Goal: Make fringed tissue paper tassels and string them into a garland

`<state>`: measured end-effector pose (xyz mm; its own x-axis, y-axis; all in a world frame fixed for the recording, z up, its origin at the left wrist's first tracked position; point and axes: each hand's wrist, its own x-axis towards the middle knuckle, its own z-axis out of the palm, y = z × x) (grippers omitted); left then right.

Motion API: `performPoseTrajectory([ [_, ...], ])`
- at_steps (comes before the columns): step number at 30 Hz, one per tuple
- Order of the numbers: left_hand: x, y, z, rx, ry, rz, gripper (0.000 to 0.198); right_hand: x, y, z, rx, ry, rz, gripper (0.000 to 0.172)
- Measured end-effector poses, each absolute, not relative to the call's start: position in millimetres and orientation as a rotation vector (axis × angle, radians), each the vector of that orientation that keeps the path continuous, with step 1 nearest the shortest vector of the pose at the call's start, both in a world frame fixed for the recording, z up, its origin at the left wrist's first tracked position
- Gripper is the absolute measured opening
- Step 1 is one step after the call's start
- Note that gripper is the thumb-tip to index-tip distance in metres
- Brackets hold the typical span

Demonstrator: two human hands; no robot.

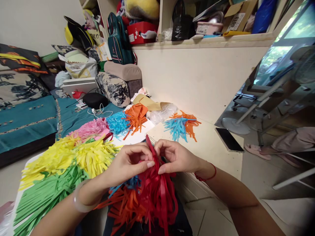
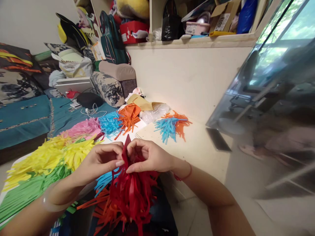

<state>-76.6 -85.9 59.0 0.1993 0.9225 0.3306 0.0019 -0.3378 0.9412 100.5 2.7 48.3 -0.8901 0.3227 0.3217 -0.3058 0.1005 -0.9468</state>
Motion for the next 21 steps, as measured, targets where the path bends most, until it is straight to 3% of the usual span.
performPoseTrajectory([
  [13,-71,-86,47,1.96,1.196,1.315,0.019,105,-4,48,-0.199,-2.056,1.621,0.025],
  [17,-68,-84,46,2.061,1.29,1.276,0.028,103,-4,46,-0.217,-2.065,1.539,0.028],
  [21,-65,-83,48,2.208,1.355,1.262,0.024,100,-7,43,-0.253,-2.028,1.51,0.03],
])
